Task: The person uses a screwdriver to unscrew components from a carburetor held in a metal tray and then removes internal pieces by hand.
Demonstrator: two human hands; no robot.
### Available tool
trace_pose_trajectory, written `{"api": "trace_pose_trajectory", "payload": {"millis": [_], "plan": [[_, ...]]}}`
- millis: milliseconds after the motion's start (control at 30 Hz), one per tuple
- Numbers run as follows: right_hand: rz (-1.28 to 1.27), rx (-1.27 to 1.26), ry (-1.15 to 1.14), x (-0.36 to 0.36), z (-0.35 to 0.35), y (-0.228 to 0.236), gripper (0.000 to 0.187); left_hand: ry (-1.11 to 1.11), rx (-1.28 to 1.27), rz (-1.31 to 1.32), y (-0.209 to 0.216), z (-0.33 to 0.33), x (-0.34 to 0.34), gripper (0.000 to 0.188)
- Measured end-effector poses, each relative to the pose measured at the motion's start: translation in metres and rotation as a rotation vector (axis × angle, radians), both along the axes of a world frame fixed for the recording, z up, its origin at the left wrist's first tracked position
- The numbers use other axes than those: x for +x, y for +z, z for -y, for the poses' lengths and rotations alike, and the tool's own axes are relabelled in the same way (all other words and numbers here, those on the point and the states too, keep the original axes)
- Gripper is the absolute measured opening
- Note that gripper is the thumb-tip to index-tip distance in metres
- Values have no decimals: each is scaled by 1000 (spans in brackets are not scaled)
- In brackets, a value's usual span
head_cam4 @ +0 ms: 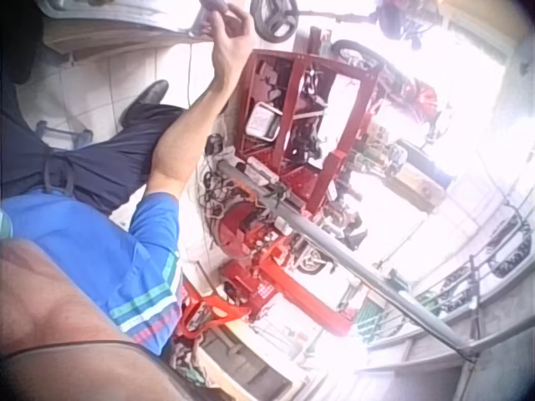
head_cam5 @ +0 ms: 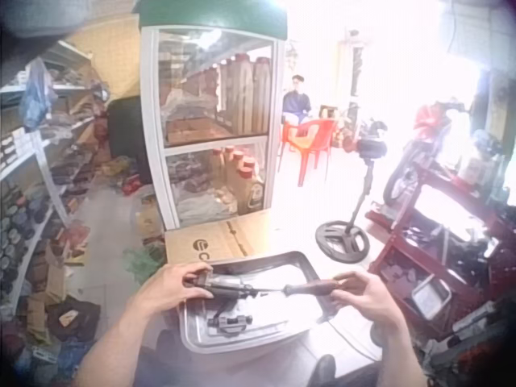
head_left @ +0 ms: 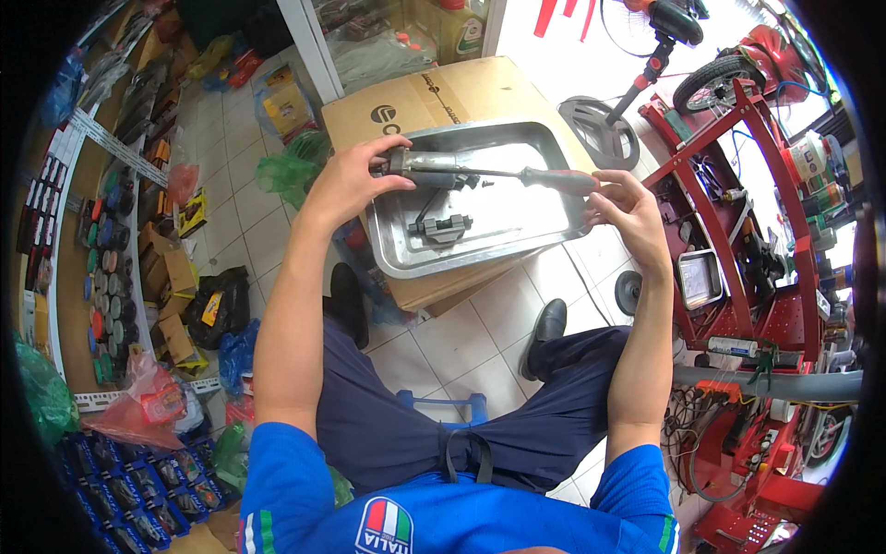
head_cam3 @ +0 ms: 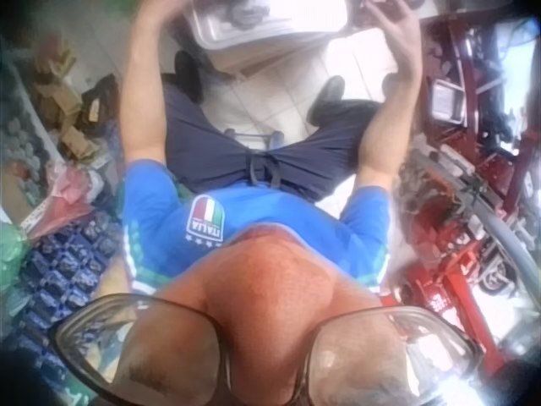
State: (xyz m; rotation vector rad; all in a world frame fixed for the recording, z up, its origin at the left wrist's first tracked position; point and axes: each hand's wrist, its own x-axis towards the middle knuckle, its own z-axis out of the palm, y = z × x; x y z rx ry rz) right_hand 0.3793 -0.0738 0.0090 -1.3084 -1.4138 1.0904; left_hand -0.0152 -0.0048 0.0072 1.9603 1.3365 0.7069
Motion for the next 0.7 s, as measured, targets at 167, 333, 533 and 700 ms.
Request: {"api": "trace_pose_trajectory", "payload": {"millis": [167, 333, 533, 700], "plan": [[41, -44, 32, 8, -2, 0, 33, 3, 8, -36, 0, 0, 0, 54], [-36, 8, -48, -3, -2, -1, 33, 9, 29, -28, -2, 0, 0, 54], [63, -28, -18, -1, -4, -3, 35, 50, -67, -30, 13, 6, 6, 55], [82, 5, 49, 7, -1, -2, 33, 2, -31, 8, 6, 1, 3, 54]]}}
